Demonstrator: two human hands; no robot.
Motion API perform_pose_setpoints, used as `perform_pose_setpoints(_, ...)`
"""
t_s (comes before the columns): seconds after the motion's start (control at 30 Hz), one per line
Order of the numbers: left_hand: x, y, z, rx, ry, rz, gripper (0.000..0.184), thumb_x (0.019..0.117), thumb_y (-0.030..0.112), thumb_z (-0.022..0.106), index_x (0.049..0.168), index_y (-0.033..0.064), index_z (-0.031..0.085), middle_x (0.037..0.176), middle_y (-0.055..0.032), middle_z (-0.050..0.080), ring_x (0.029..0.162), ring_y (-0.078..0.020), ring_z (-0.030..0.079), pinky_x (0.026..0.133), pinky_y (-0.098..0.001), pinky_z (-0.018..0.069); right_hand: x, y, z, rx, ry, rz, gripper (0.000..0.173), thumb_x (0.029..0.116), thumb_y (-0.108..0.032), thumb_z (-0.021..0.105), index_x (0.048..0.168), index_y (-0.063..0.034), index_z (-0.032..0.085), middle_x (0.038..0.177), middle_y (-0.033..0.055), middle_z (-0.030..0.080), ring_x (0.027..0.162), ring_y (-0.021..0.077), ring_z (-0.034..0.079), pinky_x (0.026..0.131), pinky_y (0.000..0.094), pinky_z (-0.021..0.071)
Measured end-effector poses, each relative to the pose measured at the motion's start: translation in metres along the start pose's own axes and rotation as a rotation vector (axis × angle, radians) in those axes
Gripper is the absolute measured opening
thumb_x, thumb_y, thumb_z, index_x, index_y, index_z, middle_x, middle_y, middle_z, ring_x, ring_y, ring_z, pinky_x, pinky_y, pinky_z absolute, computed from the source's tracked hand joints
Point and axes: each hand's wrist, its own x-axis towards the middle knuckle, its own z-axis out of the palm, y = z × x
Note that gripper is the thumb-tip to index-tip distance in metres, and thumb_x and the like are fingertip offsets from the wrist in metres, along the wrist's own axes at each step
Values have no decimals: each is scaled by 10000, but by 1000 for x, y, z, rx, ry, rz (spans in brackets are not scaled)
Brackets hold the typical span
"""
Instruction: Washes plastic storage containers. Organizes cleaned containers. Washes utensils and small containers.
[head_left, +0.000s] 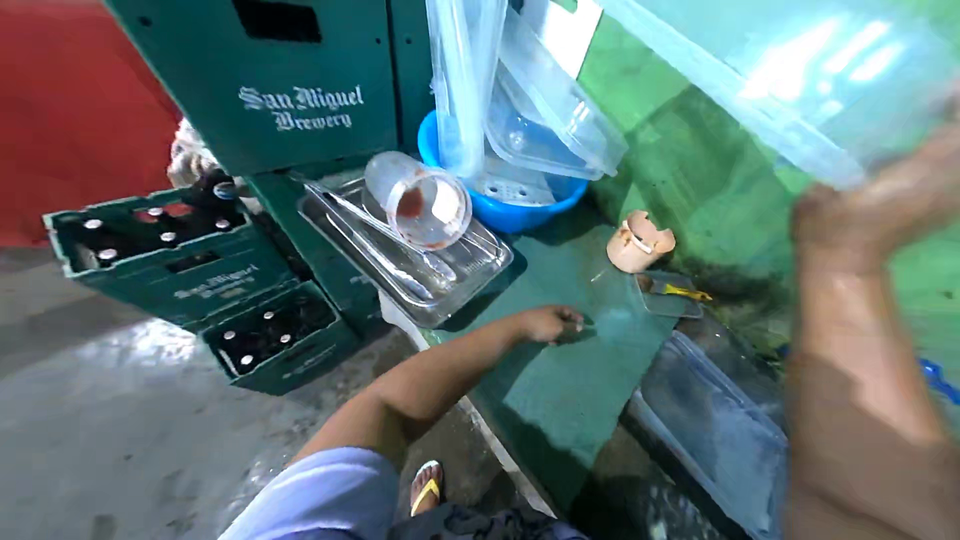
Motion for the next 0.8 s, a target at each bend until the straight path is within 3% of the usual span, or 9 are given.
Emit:
perform_pose_setpoints(0.1,-27,-23,-7,27,-52,4,429,1091,263,508,1478,77,511,1272,-166,640,1005,-216,649,902,-415,534,43,-62,57,-19,-90,27,759,769,-68,662,1505,-49,474,1487,220,526,1383,450,473,994,543,496)
perform_pose_setpoints(0.17,-47,-35,-14,31,-80,5,426,1085,253,524,1472,76,520,1255,-159,649,1009,-209,648,911,-413,530,65,-90,94,-40,-204,59,778,798,-51,669,1541,-106,442,1534,183,489,1413,428,449,954,550,523)
perform_pose_setpoints(0.27,-74,-49,-26,4,-102,28,419,1066,226,563,1455,70,544,1295,-150,646,1083,-210,656,972,-420,529,79,-112,153,-29,-169,14,629,876,-34,589,1495,-113,509,1475,152,560,1365,411,508,900,517,553)
perform_pose_setpoints(0.4,-95,-58,-48,34,-95,47,411,1058,222,585,1438,67,564,1360,-148,632,1217,-226,634,1079,-436,489,69,-129,209,39,-222,-55,610,921,24,545,1517,-91,483,1498,151,545,1399,421,472,940,515,546)
perform_pose_setpoints(0.5,-95,-62,-58,57,-77,62,409,1060,235,583,1434,70,570,1367,-144,635,1248,-218,622,1107,-430,467,62,-136,224,77,-419,-150,606,984,-48,562,1567,-130,421,1575,165,456,1457,438,393,1012,556,503)
perform_pose_setpoints(0.57,-92,-60,-58,69,-78,72,406,1061,242,581,1430,72,576,1357,-139,643,1239,-210,626,1108,-431,463,70,-137,222,84,-504,-183,724,905,-30,674,1571,-145,414,1566,162,466,1442,443,409,988,582,511)
perform_pose_setpoints(0.63,-87,-54,-56,89,-97,82,406,1062,250,580,1431,81,578,1351,-126,650,1232,-201,631,1105,-429,466,84,-134,215,98,-636,-232,894,829,-16,771,1604,-146,344,1588,178,429,1464,451,374,1043,620,472)
perform_pose_setpoints(0.73,-73,-45,-46,100,-126,101,400,1063,253,575,1426,86,583,1345,-123,651,1223,-201,631,1094,-435,473,96,-128,201,132,-824,-302,1048,771,86,760,1646,-161,238,1663,205,284,1530,459,253,1138,667,372)
perform_pose_setpoints(0.8,-62,-38,-37,105,-135,99,400,1064,251,574,1427,84,582,1351,-127,647,1230,-213,629,1093,-448,473,96,-121,185,162,-840,-281,1068,759,118,724,1654,-149,206,1693,205,202,1558,443,185,1209,634,292)
